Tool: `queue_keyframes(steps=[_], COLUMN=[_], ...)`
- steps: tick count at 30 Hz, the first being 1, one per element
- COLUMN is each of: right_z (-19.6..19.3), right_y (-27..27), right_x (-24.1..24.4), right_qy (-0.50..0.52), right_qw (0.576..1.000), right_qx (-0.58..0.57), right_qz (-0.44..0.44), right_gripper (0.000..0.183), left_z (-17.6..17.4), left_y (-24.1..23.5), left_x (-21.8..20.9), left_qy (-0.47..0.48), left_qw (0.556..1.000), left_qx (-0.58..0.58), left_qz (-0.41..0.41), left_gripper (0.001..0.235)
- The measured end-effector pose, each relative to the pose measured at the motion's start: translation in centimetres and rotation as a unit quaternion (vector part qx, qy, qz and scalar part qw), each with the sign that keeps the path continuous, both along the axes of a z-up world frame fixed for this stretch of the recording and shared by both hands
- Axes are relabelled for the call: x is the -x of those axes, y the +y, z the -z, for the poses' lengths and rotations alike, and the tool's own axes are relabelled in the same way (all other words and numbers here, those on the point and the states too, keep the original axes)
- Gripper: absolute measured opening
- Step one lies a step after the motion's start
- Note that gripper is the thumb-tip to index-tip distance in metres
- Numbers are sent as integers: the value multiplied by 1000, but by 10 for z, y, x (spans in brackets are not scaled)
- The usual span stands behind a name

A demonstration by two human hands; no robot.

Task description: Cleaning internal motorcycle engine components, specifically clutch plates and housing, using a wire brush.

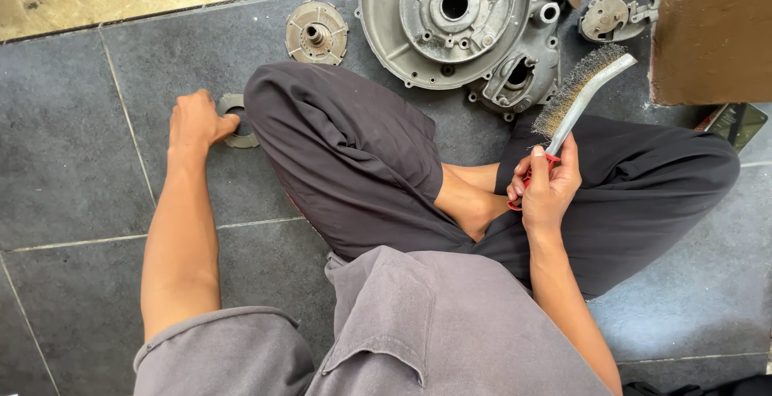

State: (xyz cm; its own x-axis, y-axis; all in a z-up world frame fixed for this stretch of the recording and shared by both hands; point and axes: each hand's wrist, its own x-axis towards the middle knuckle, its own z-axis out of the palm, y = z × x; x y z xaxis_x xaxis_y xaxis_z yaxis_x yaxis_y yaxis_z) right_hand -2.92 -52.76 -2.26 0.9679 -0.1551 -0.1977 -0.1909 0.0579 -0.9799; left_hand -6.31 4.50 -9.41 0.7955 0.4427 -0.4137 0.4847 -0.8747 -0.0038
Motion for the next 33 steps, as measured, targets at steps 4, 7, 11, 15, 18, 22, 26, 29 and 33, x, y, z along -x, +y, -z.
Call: queue_keyframes(steps=[4,7,11,15,18,22,26,29,33], right_z=[-4,-3,-21,-20,-20,-16,-7,-4,-8], right_y=[2,3,4,5,6,3,13,21,35], right_x=[0,-1,-4,-4,-3,0,-1,-8,-16], right_qy=[1,2,50,46,50,82,129,140,166], right_qw=[1000,1000,998,998,998,997,991,989,982], right_qx=[4,4,-38,-33,-25,0,23,40,92], right_qz=[1,0,-28,-28,-20,4,20,4,-10], right_gripper=[49,49,49,49,48,53,53,49,51], left_z=[29,-3,-68,-68,-41,7,34,29,33], left_y=[34,24,-11,-30,-48,-54,-50,-55,-52], left_x=[-3,-24,-66,-102,-127,-141,-145,-142,-145], left_qy=[-128,-181,-209,-231,-234,-240,-239,-241,-254], left_qw=[983,951,886,859,828,834,877,885,896], left_qx=[96,229,385,433,485,478,402,390,361], left_qz=[-87,-103,-150,-150,-158,-138,-108,-80,-46], left_gripper=[30,31,26,24,24,24,23,22,26])
